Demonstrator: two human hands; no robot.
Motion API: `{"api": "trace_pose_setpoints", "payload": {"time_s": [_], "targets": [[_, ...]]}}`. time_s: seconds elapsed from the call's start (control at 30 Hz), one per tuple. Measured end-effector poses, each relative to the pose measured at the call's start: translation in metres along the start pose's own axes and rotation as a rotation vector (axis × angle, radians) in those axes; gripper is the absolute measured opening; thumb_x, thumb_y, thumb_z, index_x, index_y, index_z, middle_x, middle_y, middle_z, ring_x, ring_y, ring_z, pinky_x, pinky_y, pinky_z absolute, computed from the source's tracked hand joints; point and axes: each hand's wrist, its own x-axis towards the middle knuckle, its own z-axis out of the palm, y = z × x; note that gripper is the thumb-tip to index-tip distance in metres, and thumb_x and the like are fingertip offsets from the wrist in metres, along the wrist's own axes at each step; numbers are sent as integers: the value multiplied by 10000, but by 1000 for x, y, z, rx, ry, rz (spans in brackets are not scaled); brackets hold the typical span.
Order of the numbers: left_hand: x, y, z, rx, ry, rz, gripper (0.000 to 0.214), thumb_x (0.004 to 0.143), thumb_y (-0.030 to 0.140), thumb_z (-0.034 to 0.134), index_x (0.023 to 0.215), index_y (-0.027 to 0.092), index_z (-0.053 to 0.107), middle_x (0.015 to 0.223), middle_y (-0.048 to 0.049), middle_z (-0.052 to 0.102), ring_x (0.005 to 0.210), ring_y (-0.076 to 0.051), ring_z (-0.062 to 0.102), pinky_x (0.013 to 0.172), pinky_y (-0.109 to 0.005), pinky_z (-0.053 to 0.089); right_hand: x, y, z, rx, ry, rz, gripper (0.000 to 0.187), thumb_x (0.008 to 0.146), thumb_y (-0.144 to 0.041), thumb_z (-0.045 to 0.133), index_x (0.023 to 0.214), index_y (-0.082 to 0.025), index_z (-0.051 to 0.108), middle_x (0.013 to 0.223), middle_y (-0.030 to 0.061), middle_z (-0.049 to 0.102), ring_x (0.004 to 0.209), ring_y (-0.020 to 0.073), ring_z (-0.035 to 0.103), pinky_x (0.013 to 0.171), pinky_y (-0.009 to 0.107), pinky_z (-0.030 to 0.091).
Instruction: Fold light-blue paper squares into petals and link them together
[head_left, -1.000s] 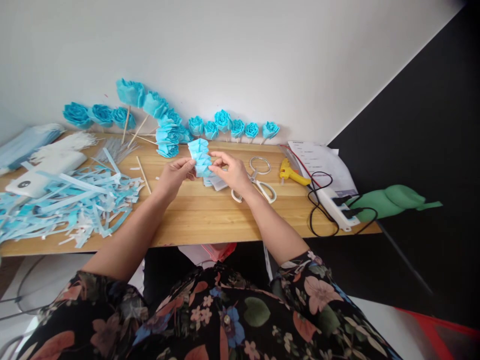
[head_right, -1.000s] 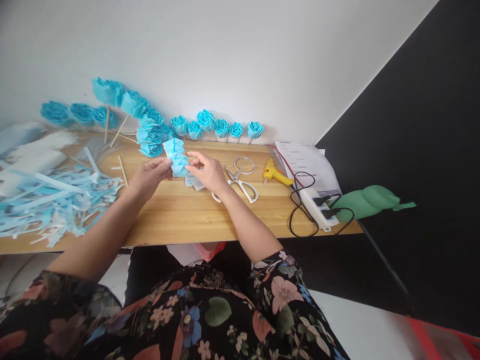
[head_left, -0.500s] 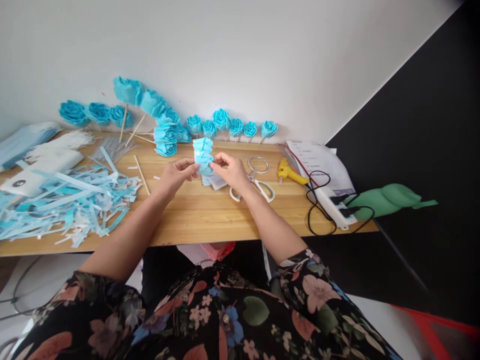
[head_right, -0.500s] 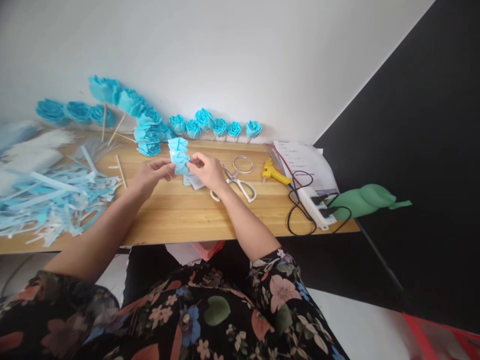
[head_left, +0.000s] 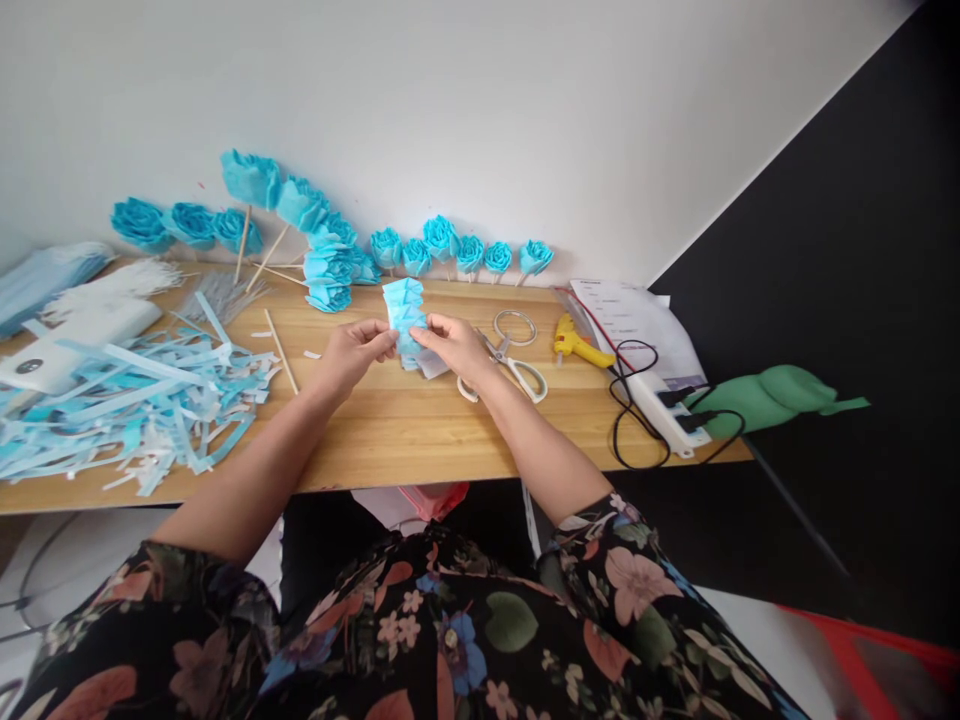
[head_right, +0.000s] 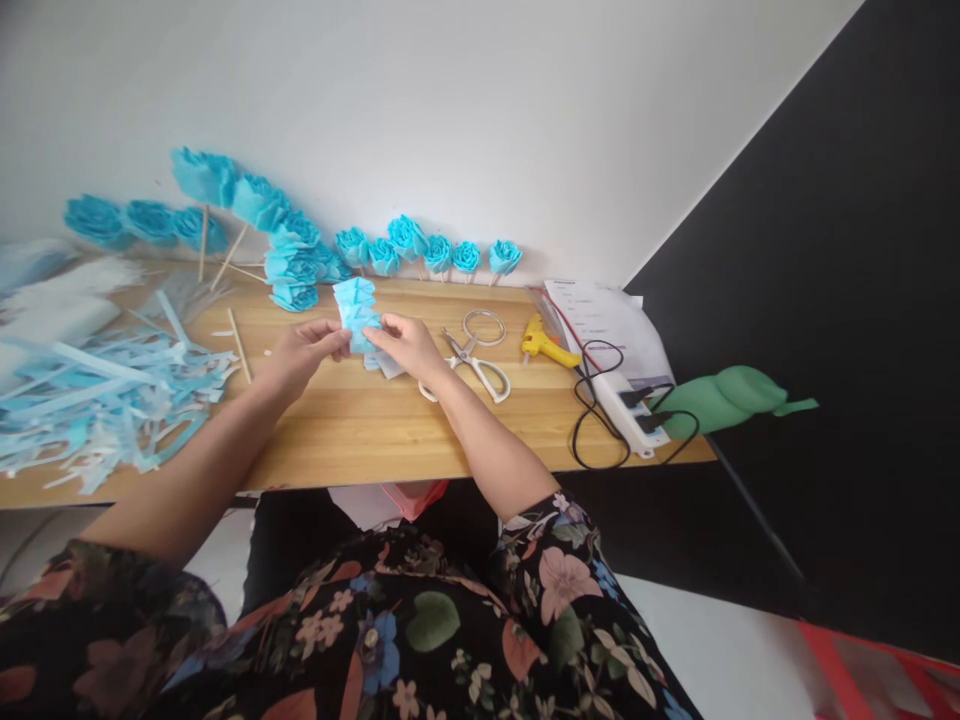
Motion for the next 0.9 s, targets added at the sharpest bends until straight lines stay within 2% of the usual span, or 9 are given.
{"api": "trace_pose_setpoints", "payload": {"time_s": [0.17,0.33,0.53,0.73,0.9], "targets": [[4,-10,-2,-137,-65,1,328,722,440,777,601,171,635,583,-2,605,569,-103,511,610,-251,415,0,-1,1,51,-14,-4,397,780,-578,675,771,-196,568,703,-30,518,681,116,464,632,239,363],[6,-17,-5,-213,-129,-58,305,772,469,738,739,167,712,701,-39,686,627,-122,587,620,-250,441,2,1,-2,-8,43,-56,412,784,-571,662,719,-194,509,679,-47,440,655,96,392,614,235,312],[4,-12,-3,-56,-54,-24,348,714,487,779,640,173,650,612,-15,631,580,-120,537,605,-260,429,-3,-6,1,-138,86,-99,438,812,-531,658,638,-198,432,624,-60,367,620,84,344,607,242,285],[2,-5,-1,-13,8,-16,337,687,465,783,609,182,619,577,0,595,563,-117,510,609,-269,420,-3,-7,2,22,27,-62,471,851,-649,570,730,-194,576,737,-11,562,724,122,519,696,243,430],[1,-5,1,15,-30,-17,326,685,463,778,621,184,624,576,5,584,560,-120,500,600,-274,408,-2,1,3,54,8,23,458,732,-628,731,802,-187,628,749,-12,623,697,122,559,634,233,452]]}}
